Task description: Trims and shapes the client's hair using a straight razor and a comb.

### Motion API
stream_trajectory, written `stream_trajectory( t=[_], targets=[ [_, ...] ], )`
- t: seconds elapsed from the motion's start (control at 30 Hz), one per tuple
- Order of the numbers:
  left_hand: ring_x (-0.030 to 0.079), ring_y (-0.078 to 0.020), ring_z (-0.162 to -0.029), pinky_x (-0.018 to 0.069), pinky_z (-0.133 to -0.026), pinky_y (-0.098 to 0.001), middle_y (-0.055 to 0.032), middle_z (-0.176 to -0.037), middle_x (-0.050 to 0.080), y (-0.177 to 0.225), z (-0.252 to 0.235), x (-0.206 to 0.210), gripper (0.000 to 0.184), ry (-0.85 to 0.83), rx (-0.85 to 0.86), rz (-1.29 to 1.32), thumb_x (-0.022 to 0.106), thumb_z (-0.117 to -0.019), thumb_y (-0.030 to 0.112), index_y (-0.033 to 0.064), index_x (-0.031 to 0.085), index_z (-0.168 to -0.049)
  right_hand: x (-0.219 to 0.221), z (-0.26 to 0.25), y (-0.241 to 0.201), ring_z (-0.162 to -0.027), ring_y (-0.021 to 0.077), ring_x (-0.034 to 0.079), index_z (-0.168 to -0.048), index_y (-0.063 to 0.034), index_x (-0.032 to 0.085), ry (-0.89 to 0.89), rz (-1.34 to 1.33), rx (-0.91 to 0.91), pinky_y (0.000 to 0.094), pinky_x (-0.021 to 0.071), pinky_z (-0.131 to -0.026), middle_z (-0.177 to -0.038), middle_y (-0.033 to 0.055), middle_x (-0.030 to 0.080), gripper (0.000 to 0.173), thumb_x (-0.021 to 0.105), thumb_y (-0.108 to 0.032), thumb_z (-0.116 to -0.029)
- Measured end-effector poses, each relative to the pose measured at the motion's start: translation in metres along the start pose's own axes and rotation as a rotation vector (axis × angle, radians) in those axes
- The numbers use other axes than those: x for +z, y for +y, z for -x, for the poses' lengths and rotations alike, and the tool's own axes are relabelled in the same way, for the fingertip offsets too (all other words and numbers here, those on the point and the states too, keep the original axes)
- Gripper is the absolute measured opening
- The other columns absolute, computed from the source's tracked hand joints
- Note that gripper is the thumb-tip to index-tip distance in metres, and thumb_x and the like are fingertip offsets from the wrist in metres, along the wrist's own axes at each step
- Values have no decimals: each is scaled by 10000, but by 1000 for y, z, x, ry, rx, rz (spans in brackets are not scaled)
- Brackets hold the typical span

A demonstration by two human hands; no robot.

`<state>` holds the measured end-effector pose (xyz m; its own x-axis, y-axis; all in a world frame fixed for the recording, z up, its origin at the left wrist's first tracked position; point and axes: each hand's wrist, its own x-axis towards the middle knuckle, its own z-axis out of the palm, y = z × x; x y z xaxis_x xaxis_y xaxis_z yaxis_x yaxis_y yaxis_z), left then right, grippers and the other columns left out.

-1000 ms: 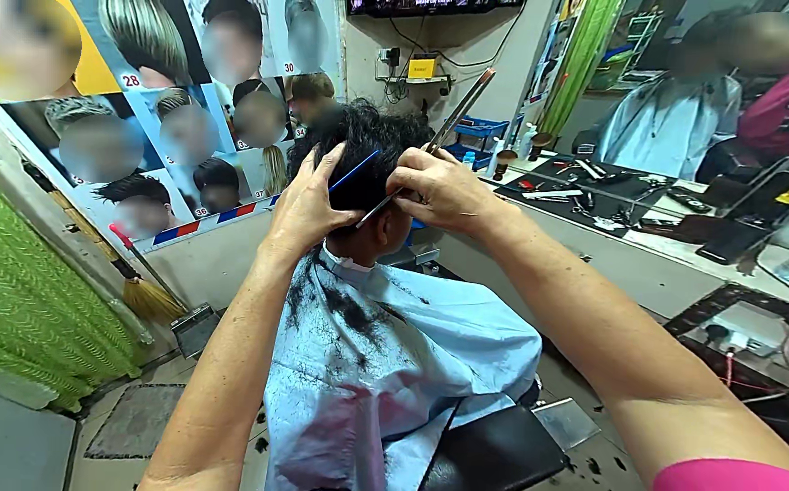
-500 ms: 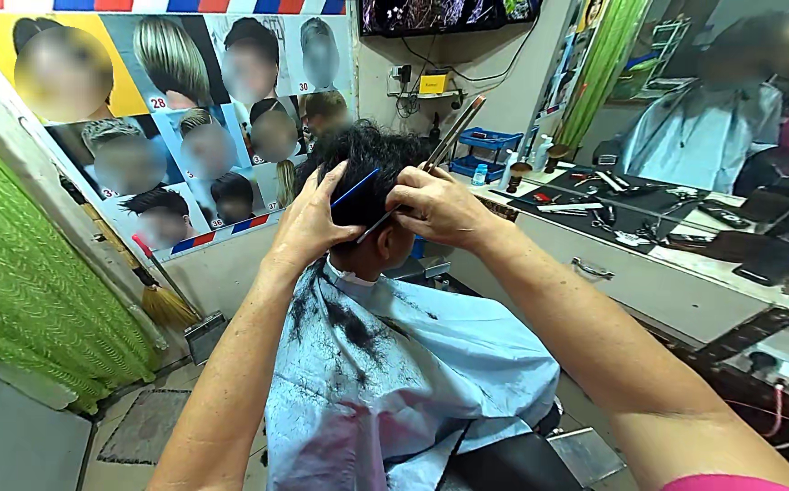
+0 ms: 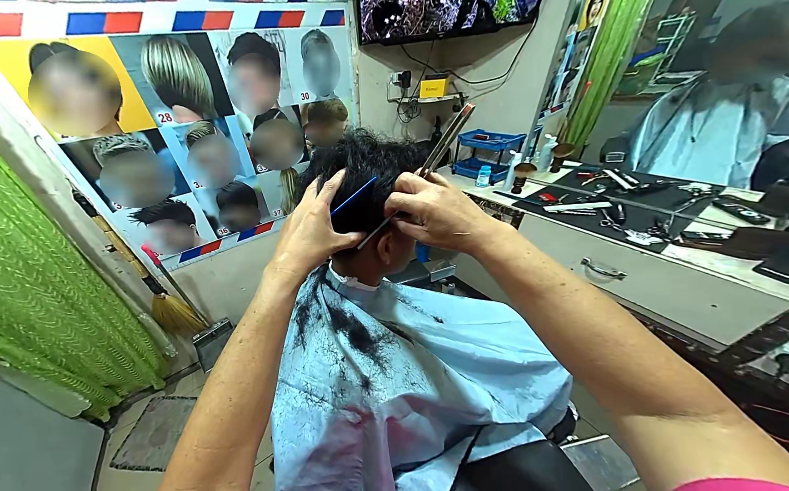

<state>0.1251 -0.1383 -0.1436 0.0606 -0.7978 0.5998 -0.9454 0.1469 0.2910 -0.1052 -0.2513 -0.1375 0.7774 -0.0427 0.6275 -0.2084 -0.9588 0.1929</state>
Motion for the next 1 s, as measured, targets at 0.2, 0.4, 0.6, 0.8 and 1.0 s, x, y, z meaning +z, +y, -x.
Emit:
stream_trajectory(
  t=[0.2,0.4,0.6,0.8,1.0],
  targets=[
    [544,-344,-1353,506,-1020,-603,-161,-1583,430,0,0,1,1033,11,0,9,895,-714,426,273,377,-1594,-3,1,0,-990,275,616,-1038,-162,713,-29,16,1,506,485,-865,-1024,85,622,121,641,-180,-943],
    [558,-351,-1335,507,-1018,-609,-166,-1581,431,-4,-2,0,1028,-11,11,16,896,-722,404,265,375,-1596,-4,1,-5,-1044,245,646,-1077,-131,720,56,-74,6,510,511,-918,-1072,72,668,152,619,-162,-967],
    [541,-360,-1354,511,-1002,-632,-154,-1620,379,-8,-2,0,1114,-49,27,15,922,-684,447,304,325,-1614,-5,3,-23,-1007,231,662,-1056,-137,713,85,34,-14,486,482,-871,-1055,44,712,146,593,-153,-975],
    [549,-365,-1344,521,-979,-636,-155,-1631,358,-10,-3,1,1136,-60,37,34,929,-668,451,339,309,-1614,-6,3,-28,-999,261,664,-1047,-124,706,58,111,-20,493,497,-862,-1043,64,706,144,582,-164,-985],
    [588,-372,-1291,539,-937,-636,-154,-1630,356,-13,-4,3,1133,-56,36,36,922,-674,469,342,305,-1615,-6,1,-31,-1016,277,651,-1059,-133,704,33,173,-10,484,496,-865,-1066,58,703,158,565,-179,-998]
  ],
)
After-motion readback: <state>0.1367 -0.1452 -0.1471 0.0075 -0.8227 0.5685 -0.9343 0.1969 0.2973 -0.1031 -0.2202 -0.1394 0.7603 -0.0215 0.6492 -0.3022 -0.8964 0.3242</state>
